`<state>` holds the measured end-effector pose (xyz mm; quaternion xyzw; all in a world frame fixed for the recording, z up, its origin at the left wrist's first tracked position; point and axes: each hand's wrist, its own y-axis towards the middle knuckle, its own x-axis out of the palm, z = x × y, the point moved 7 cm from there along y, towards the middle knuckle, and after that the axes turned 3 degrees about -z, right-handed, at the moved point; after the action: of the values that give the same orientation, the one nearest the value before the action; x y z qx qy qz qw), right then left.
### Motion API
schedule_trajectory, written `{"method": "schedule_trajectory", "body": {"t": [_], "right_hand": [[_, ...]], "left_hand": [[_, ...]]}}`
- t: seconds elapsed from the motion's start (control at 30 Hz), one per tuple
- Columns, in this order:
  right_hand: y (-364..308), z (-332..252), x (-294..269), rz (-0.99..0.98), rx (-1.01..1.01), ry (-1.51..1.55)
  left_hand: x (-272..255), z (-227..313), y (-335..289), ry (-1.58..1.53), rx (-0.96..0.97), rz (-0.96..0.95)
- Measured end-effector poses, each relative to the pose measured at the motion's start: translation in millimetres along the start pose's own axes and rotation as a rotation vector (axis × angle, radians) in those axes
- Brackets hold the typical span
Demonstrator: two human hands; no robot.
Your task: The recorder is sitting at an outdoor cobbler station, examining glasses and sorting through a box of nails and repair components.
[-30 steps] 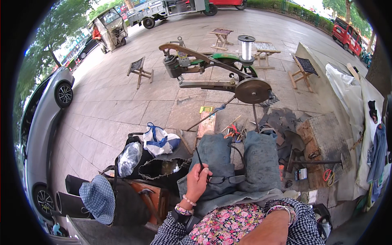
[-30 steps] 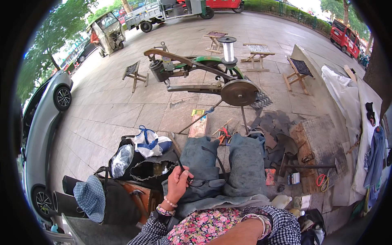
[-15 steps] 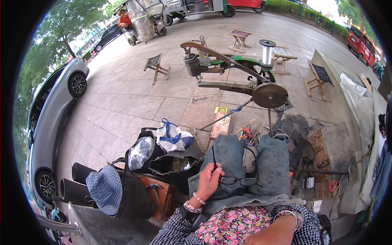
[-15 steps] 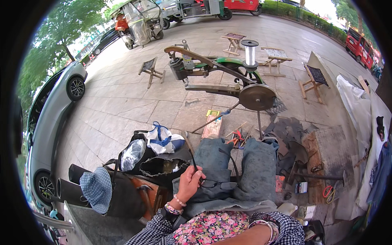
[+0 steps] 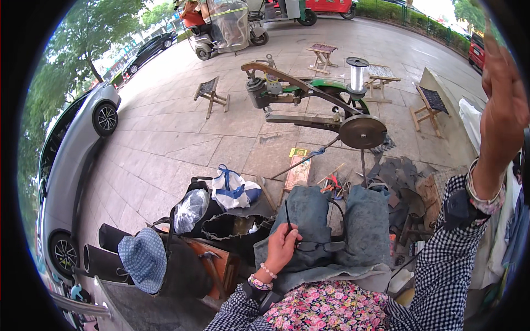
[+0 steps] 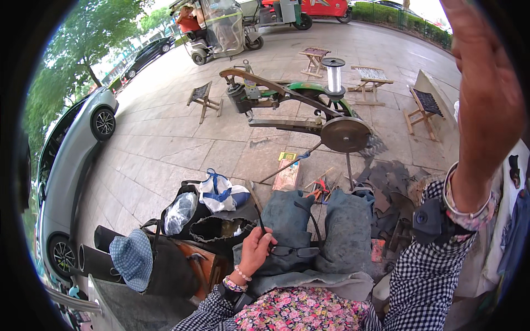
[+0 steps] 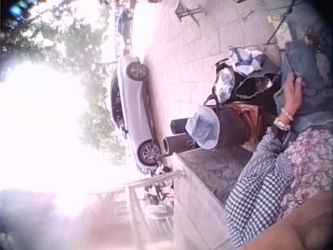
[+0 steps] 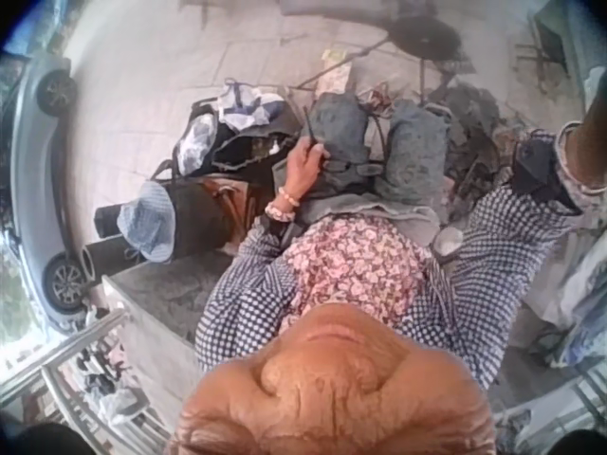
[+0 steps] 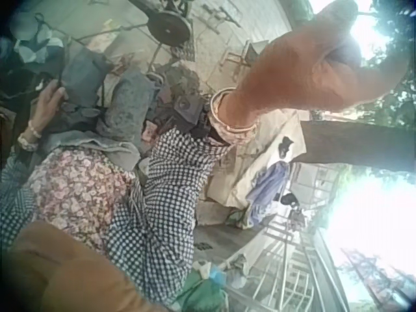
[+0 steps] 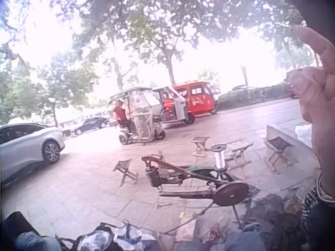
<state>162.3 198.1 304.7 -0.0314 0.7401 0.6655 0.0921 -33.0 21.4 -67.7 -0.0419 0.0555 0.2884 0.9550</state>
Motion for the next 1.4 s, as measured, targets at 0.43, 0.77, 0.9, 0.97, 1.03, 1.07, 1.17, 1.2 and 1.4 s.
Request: {"method": "schedule_trajectory", "body": {"t": [0.43,0.77,0.9,0.97,1.03,1.07,1.17,1.2,1.4], "right_hand": [[8.5,21.8,4.3,-0.109,-0.005,-0.149],[-14.8,47.8,-11.5,-0.055,0.089,-0.198],[-1.5,44.4,-59.7,0.128,0.207,-0.077],[-2.8,45.4,-70.5,0.157,0.195,-0.041],[-15.4,44.1,-62.2,0.059,0.202,-0.06],[-21.3,48.0,-62.8,0.058,0.205,-0.077],[-33.5,59.9,-62.0,-0.044,0.157,-0.157],[-30.9,64.2,-66.9,-0.044,0.166,-0.181],[-41.7,65.7,-119.8,0.038,0.341,-0.067]], "left_hand": [[-1.6,0.9,0.8,-0.024,-0.015,0.006],[-4.4,-7.0,2.5,-0.046,-0.003,0.011],[-1.9,-3.7,-5.2,-0.046,-0.01,-0.007],[-1.2,-6.7,0.2,-0.067,-0.011,-0.012],[-1.4,-3.7,1.7,-0.059,-0.002,-0.019],[-2.3,-3.9,1.1,-0.049,-0.004,-0.012],[-1.4,-4.5,1.7,-0.036,0.001,-0.032],[-1.1,-2.2,2.2,-0.023,0.017,-0.027],[5.2,15.3,6.3,-0.041,-0.018,-0.115]]}}
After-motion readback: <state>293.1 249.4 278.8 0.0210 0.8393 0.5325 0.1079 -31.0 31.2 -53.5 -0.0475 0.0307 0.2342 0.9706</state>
